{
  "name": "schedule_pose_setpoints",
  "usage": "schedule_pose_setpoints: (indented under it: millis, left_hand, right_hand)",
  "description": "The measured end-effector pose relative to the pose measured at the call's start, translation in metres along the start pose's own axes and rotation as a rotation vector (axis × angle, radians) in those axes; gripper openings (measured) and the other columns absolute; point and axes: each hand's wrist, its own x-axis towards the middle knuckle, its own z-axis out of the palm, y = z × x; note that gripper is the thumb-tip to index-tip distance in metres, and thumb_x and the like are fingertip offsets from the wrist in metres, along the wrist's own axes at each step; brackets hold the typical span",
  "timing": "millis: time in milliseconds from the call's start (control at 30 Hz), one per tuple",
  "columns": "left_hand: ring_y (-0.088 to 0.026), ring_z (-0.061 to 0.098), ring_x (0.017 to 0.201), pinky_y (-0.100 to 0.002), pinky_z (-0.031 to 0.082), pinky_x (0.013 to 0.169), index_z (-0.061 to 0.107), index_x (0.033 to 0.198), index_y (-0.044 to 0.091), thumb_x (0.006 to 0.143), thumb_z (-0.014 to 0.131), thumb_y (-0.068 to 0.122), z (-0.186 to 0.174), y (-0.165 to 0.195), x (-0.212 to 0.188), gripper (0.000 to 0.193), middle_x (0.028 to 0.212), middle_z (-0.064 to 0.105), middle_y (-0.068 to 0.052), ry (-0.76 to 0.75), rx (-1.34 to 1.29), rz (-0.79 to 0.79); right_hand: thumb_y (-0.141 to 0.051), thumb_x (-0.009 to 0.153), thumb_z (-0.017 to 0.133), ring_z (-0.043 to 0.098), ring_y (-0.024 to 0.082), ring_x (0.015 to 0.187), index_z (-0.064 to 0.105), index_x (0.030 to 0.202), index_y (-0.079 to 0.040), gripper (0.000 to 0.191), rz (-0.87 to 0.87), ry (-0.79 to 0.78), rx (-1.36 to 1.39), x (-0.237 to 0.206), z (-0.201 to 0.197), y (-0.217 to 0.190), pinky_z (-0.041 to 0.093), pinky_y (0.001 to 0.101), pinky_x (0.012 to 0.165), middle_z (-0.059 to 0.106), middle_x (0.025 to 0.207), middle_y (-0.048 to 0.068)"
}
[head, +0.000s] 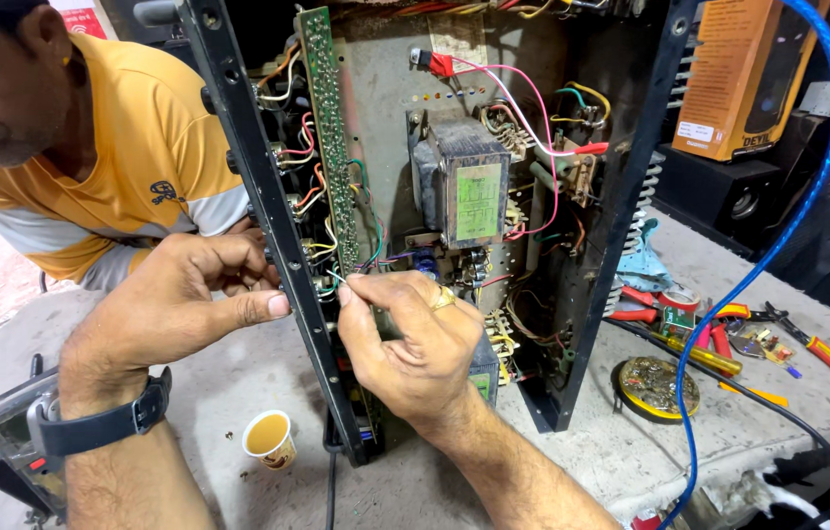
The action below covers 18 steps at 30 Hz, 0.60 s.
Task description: The person repairs an audio amplifier lying open on a workbench, using a soldering iron to solder and desolder wire connections on the internal circuit board while holding the chassis steady. A multimeter sits on the bench nearby, and at the end the person sits back and picks up a small cup of tea.
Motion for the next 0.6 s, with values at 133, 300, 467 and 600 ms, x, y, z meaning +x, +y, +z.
schedule_pose_setpoints:
  millis: [133,300,467,600]
  left_hand:
    - [-0.009,0.065,0.079,-0.026,0.055,0.069,0.077,0.098,0.000,0.082,0.080,0.014,0.000,-0.002,0.002,0.022,0.084,0.074,-0.001,-0.022,-0.043,0.011]
    - [-0.007,0.063,0.076,-0.025,0.054,0.066,0.077,0.100,0.000,0.082,0.081,0.015,0.001,-0.005,0.003,0.023,0.084,0.074,-0.001,-0.008,-0.082,-0.017]
    - [-0.005,0.058,0.074,-0.023,0.050,0.064,0.079,0.101,0.001,0.082,0.082,0.013,0.003,-0.005,0.002,0.023,0.082,0.069,0.002,-0.005,-0.092,-0.033]
    - [-0.005,0.054,0.070,-0.024,0.047,0.061,0.079,0.097,0.000,0.082,0.083,0.013,0.004,-0.004,0.003,0.020,0.077,0.065,0.002,0.004,-0.050,-0.065]
  right_hand:
    - [0.003,0.085,0.077,0.073,0.019,0.074,0.068,0.096,-0.002,0.015,0.006,-0.027,0.002,-0.002,-0.003,0.002,0.058,0.0298,0.068,0.072,0.086,0.008]
    - [0.004,0.086,0.076,0.074,0.019,0.075,0.066,0.093,-0.002,0.014,0.011,-0.069,0.035,-0.006,-0.003,0.004,0.058,0.0291,0.067,0.072,0.086,0.007]
    - [0.005,0.085,0.076,0.074,0.020,0.074,0.066,0.093,-0.001,0.014,0.016,-0.073,0.054,-0.011,-0.002,0.009,0.059,0.0293,0.066,0.072,0.086,0.008]
    - [0.005,0.087,0.076,0.075,0.021,0.078,0.066,0.096,-0.001,0.015,-0.014,-0.071,0.047,-0.012,0.000,0.013,0.061,0.0299,0.072,0.073,0.089,0.008]
